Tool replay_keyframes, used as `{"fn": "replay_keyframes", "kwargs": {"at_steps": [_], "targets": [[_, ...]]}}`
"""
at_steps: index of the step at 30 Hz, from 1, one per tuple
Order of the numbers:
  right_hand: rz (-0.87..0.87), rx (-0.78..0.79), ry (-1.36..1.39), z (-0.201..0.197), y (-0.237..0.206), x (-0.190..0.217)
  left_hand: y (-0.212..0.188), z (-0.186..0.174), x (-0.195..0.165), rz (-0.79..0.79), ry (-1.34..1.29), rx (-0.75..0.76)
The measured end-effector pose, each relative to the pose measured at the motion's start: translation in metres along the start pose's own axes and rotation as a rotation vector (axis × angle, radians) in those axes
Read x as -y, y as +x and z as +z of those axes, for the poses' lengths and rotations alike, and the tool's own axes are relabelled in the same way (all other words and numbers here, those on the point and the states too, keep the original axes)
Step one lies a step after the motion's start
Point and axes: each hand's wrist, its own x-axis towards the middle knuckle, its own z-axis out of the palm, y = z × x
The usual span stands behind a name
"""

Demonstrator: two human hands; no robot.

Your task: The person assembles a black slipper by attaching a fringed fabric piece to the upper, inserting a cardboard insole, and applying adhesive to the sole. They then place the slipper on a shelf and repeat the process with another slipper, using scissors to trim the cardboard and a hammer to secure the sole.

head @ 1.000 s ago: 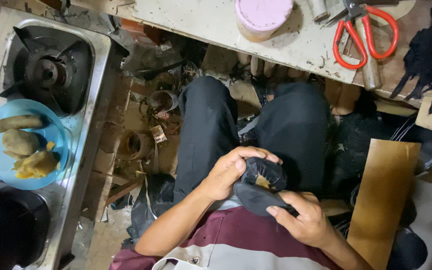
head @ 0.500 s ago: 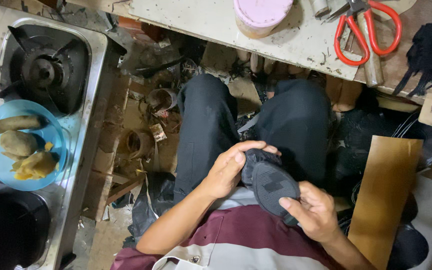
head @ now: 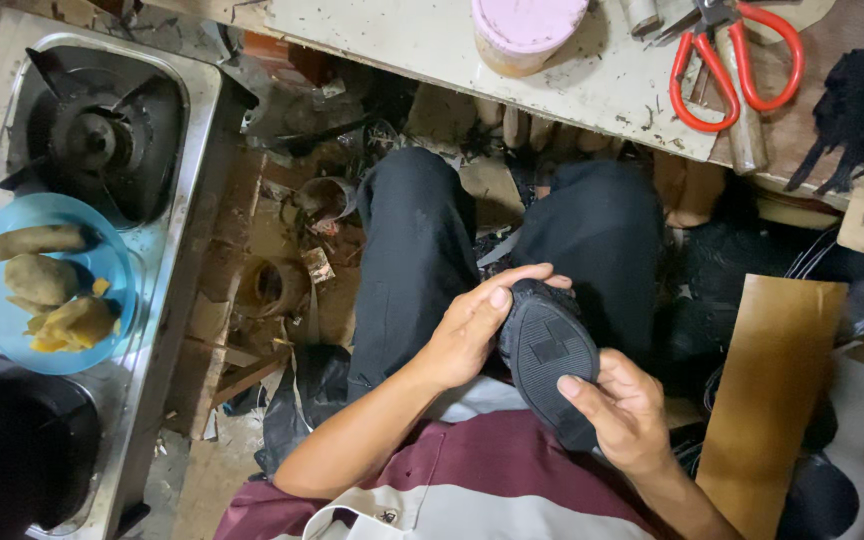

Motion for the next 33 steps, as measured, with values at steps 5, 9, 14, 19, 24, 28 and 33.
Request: {"fn": "replay_keyframes", "kwargs": {"at_steps": [5, 9, 14, 19, 24, 28, 33], "targets": [[0.020, -0.012, -0.012, 0.001, -0.001, 0.002, -0.004, 0.002, -0.007, 0.021, 0.154, 0.025], [0.030, -0.011, -0.033, 0.002, -0.002, 0.005, -0.005, 0.006, -0.012, 0.041, 0.235, 0.000], [0.033, -0.003, -0.043, 0.006, -0.002, 0.005, -0.008, 0.011, -0.024, 0.070, 0.510, -0.081], [0.042, -0.010, -0.125, 0.010, -0.005, 0.004, -0.015, 0.014, -0.032, 0.105, 0.665, -0.116], [0.031, 0.006, -0.186, 0.021, -0.006, 0.004, -0.024, 0.013, -0.029, 0.055, 0.653, -0.220], [0.025, 0.013, -0.275, 0.030, -0.006, 0.009, -0.029, 0.008, -0.028, 0.035, 0.626, -0.244], [0.006, 0.035, -0.463, 0.035, -0.001, 0.018, -0.033, 0.002, -0.039, -0.125, 0.471, -0.198]]}}
